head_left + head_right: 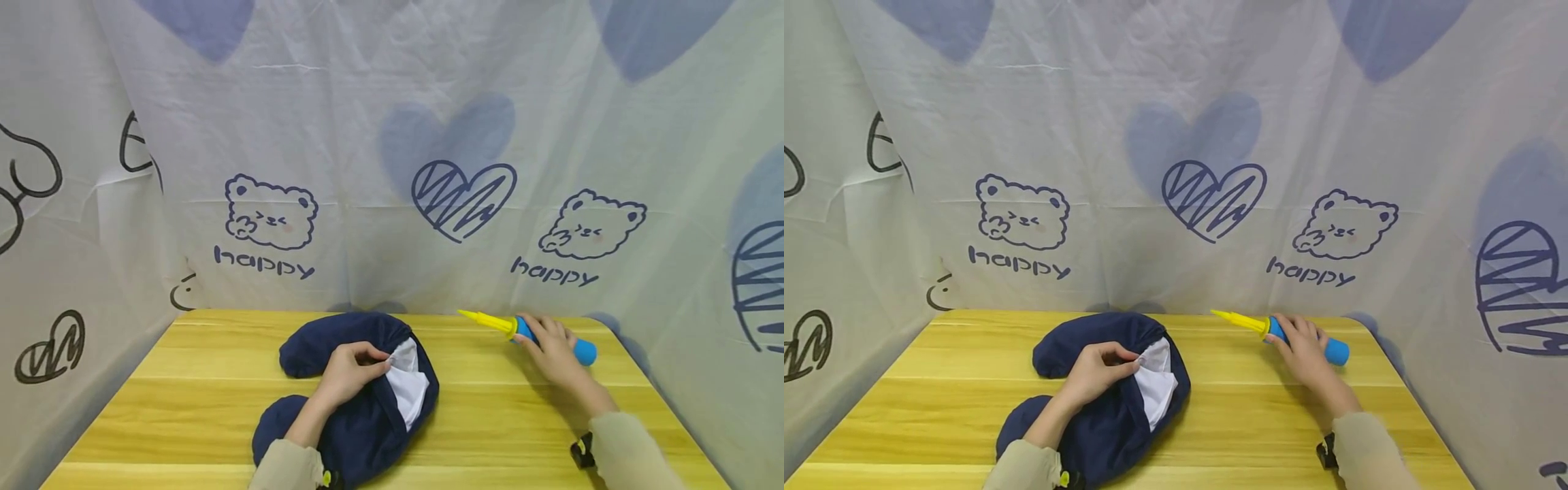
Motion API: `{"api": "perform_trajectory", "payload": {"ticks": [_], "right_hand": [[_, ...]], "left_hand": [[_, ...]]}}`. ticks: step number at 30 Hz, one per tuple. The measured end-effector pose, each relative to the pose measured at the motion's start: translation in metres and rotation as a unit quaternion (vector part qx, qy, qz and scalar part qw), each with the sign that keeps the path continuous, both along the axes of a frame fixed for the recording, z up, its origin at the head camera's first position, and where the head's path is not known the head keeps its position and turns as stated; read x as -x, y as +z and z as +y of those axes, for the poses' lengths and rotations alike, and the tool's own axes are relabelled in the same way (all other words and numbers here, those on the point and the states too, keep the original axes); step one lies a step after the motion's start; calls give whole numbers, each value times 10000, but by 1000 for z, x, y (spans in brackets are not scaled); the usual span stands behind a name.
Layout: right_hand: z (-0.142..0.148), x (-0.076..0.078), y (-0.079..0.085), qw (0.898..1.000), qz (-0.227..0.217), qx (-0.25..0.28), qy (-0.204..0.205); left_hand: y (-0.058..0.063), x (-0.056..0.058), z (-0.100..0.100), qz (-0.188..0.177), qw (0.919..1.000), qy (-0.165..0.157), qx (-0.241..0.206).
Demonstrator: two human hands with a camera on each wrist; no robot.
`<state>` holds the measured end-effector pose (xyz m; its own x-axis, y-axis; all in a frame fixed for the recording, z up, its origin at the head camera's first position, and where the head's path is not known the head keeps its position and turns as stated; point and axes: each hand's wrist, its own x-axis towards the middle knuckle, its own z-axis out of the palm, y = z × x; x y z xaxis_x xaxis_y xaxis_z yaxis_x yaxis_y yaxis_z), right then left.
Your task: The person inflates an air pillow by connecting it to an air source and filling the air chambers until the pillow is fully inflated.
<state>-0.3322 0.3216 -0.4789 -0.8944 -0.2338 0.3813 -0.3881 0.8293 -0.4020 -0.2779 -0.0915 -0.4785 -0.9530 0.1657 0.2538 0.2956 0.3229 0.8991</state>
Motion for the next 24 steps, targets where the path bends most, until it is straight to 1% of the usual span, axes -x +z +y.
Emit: {"api": "perform_trajectory", "payload": {"ticks": [7,11,16,20,24], "right_hand": [[-30,-21,13,9956,839,206,352],[-45,-32,22,9917,1174,134,510],[-61,-42,29,9883,1379,-159,639],[-71,-50,30,9861,1438,-366,744],[-79,-56,30,9835,1479,-666,805]], "left_hand": [[1,0,0,-23,10000,-25,-17],[2,-1,0,-77,10000,-11,-28],[2,0,0,-117,9999,10,-41],[2,0,0,-87,10000,20,-41],[3,0,0,-55,9999,111,12]]}}
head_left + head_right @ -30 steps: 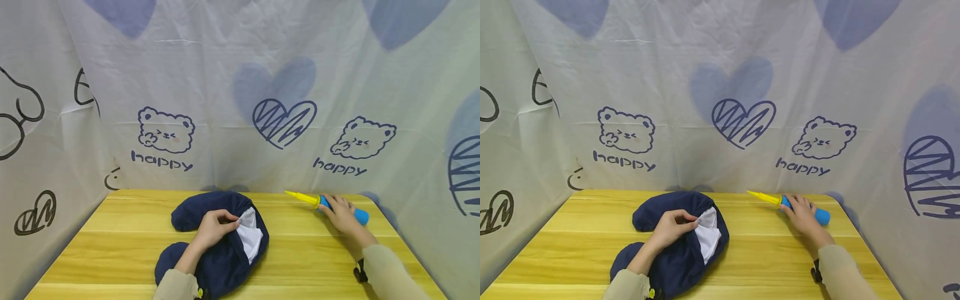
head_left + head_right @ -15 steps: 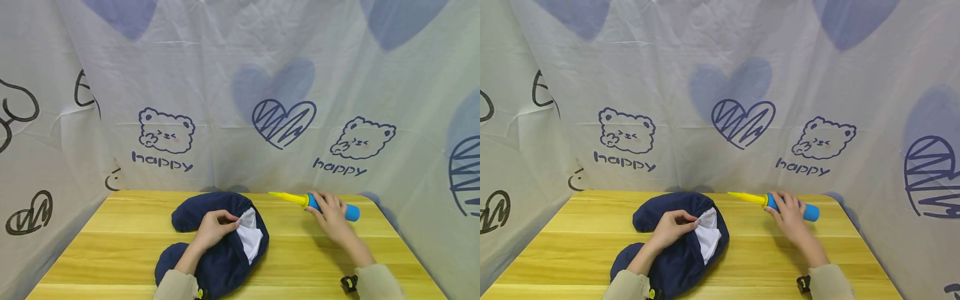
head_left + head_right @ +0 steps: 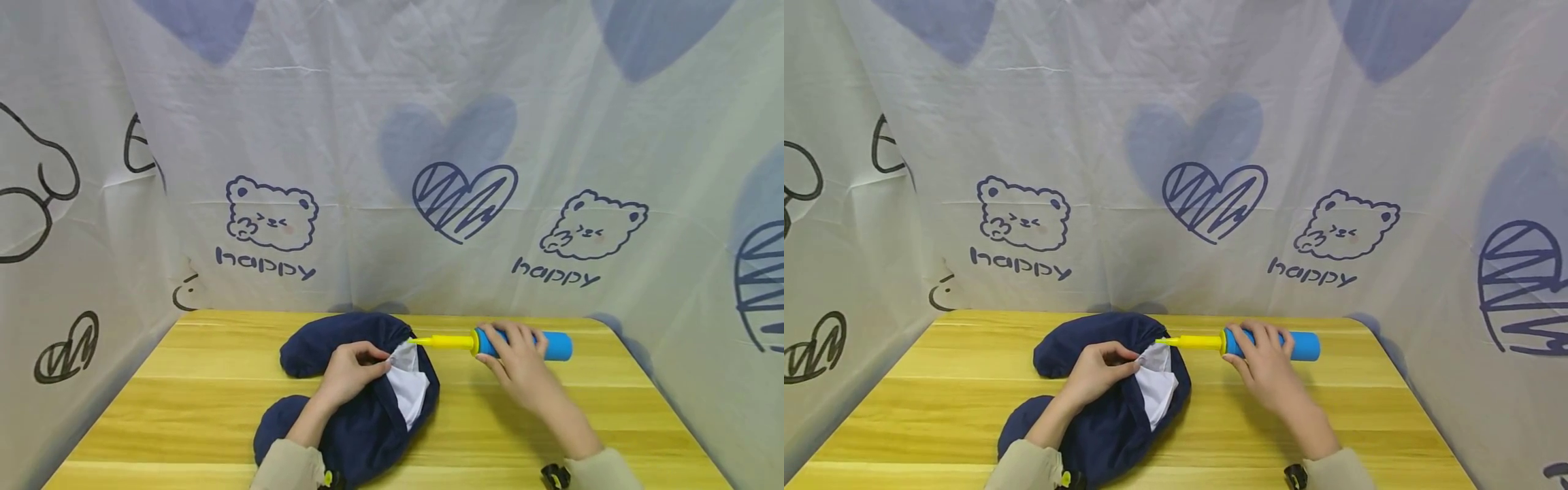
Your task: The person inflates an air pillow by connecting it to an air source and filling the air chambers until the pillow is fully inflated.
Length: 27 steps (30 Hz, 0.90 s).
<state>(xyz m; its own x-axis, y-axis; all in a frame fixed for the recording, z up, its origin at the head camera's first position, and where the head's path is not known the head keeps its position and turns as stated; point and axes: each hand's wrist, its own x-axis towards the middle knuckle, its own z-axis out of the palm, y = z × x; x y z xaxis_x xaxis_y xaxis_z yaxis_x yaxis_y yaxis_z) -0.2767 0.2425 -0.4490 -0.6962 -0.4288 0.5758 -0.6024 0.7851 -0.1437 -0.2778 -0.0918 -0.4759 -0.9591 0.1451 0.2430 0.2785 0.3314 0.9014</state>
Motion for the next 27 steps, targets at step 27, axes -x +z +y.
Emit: {"api": "perform_trajectory", "payload": {"ticks": [27], "right_hand": [[-16,-8,-14,9977,-98,-656,-148]], "left_hand": [[0,-2,3,71,9998,133,128]]}}
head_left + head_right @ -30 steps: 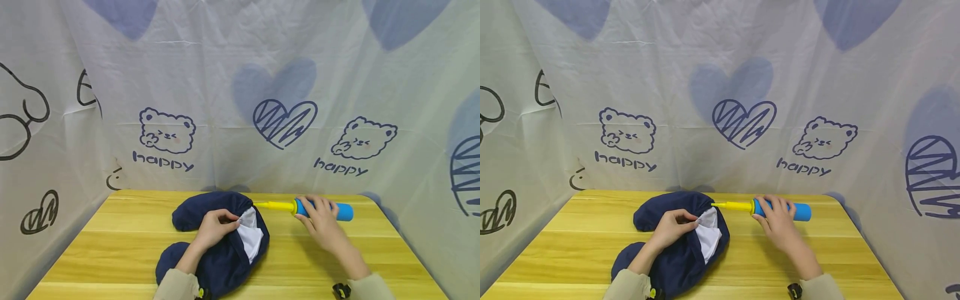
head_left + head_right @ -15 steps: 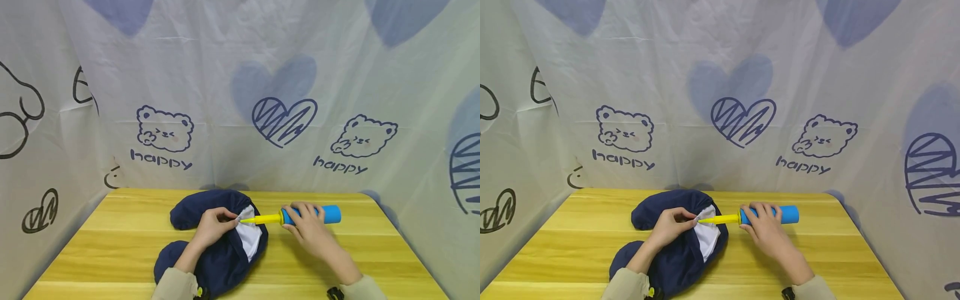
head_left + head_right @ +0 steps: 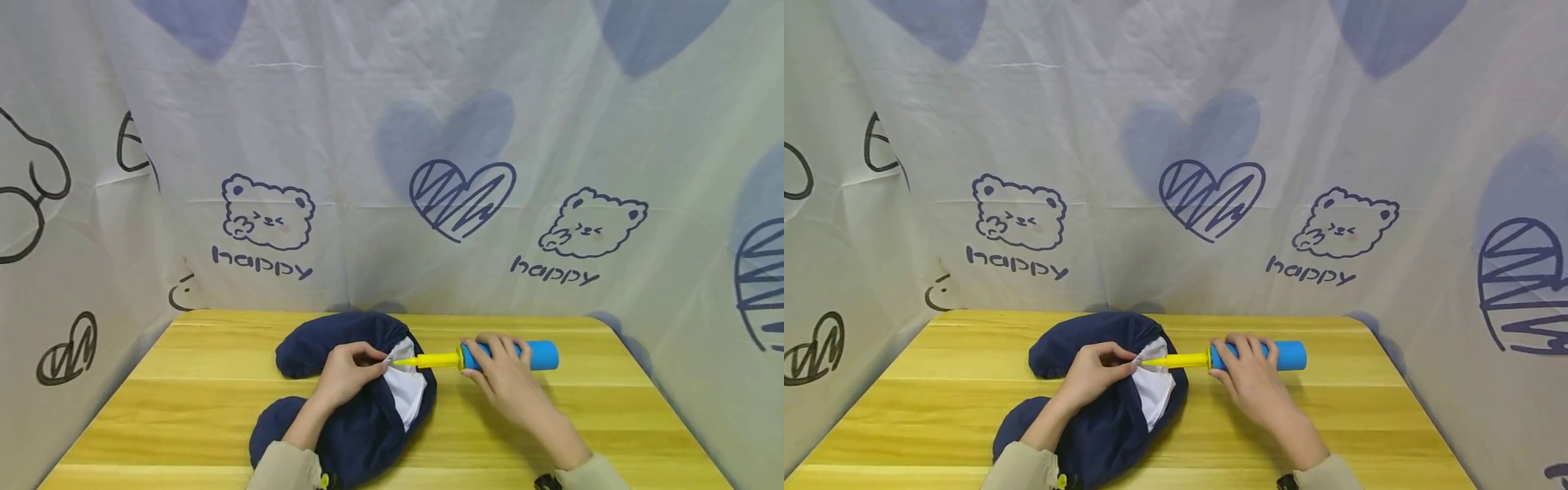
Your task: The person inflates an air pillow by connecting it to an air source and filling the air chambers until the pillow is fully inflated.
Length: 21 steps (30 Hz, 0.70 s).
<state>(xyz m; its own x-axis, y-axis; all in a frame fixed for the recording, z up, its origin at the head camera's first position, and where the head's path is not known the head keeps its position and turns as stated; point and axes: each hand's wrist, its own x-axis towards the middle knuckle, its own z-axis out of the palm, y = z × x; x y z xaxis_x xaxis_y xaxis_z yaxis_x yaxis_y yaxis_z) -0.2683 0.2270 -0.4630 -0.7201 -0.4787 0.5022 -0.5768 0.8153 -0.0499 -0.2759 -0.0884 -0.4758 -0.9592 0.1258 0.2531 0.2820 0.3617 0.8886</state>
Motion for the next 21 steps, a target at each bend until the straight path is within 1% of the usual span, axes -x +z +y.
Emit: {"api": "perform_trajectory", "payload": {"ticks": [8,14,21], "right_hand": [[0,1,-2,9996,193,-170,-67],[1,1,-3,9986,438,-303,34],[-3,-1,-1,9982,367,-476,-31]], "left_hand": [[-1,0,-1,70,10000,-25,64],[0,2,-1,-12,10000,-21,60],[0,2,-3,-68,9999,85,-20]]}}
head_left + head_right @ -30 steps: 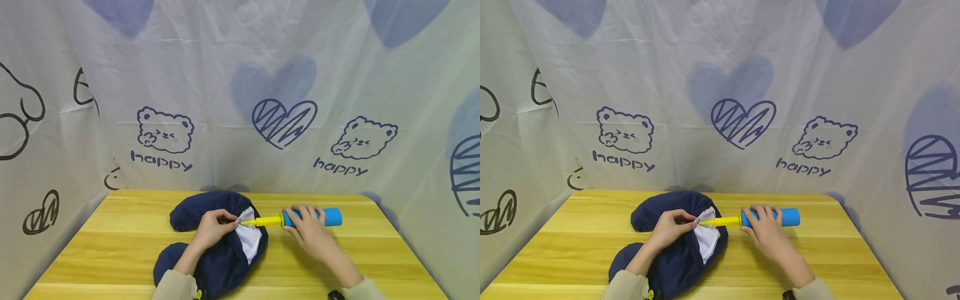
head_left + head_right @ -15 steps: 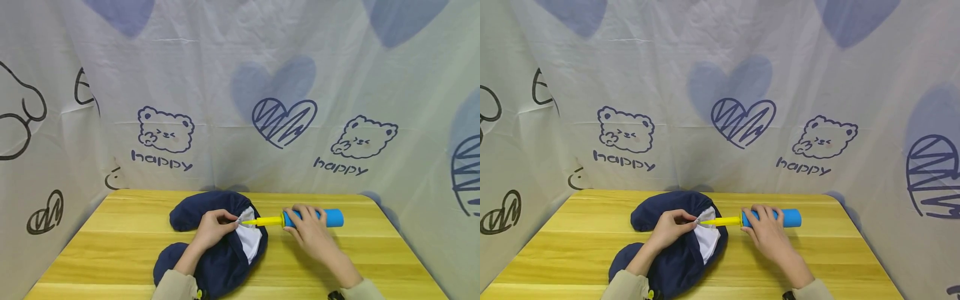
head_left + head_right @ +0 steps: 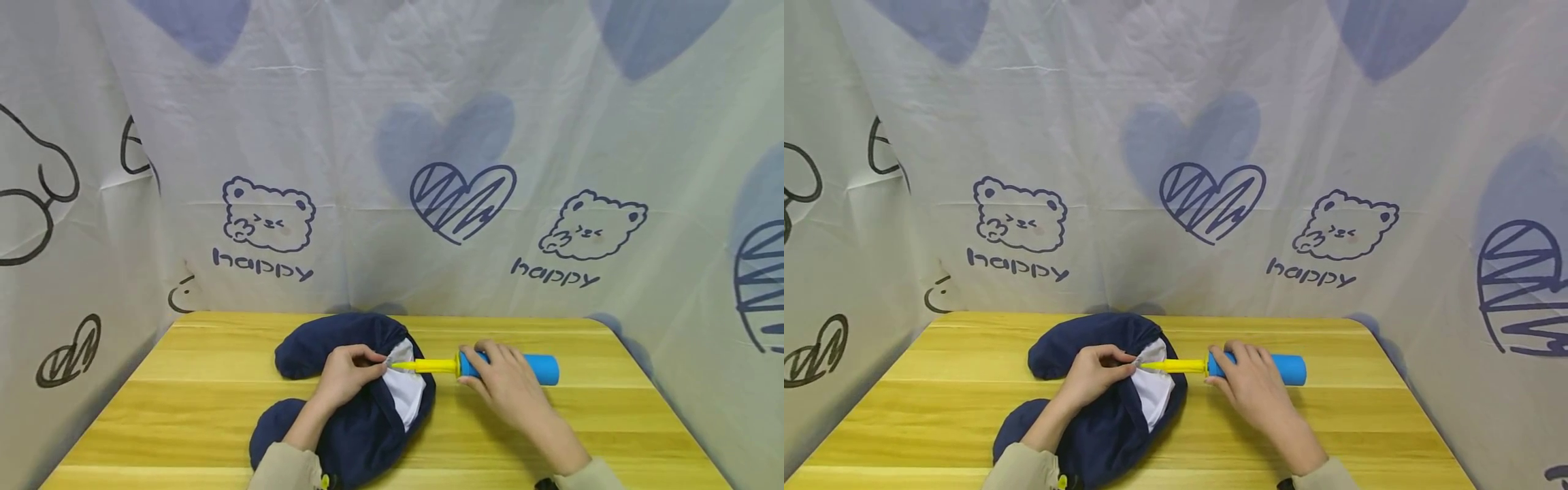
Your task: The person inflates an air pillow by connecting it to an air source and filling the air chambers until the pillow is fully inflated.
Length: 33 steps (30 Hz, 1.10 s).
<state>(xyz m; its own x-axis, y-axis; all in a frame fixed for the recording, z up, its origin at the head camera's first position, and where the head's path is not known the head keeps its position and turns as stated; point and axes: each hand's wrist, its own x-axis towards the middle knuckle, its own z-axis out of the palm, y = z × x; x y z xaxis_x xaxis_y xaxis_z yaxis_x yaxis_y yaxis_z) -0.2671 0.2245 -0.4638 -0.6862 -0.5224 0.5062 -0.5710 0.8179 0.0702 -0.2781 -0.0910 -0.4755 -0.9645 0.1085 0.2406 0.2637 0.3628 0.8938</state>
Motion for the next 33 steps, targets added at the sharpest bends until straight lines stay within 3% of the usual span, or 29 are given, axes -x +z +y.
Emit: {"api": "perform_trajectory", "payload": {"ticks": [14,26,33], "right_hand": [[-9,-9,-3,9994,-44,0,-352],[-13,-12,-5,9985,515,55,-187],[-17,-11,-7,9966,805,151,-81]], "left_hand": [[-5,-1,5,69,9989,463,-98],[-5,-3,8,160,9978,633,-89],[-4,-5,7,35,9975,661,-250]]}}
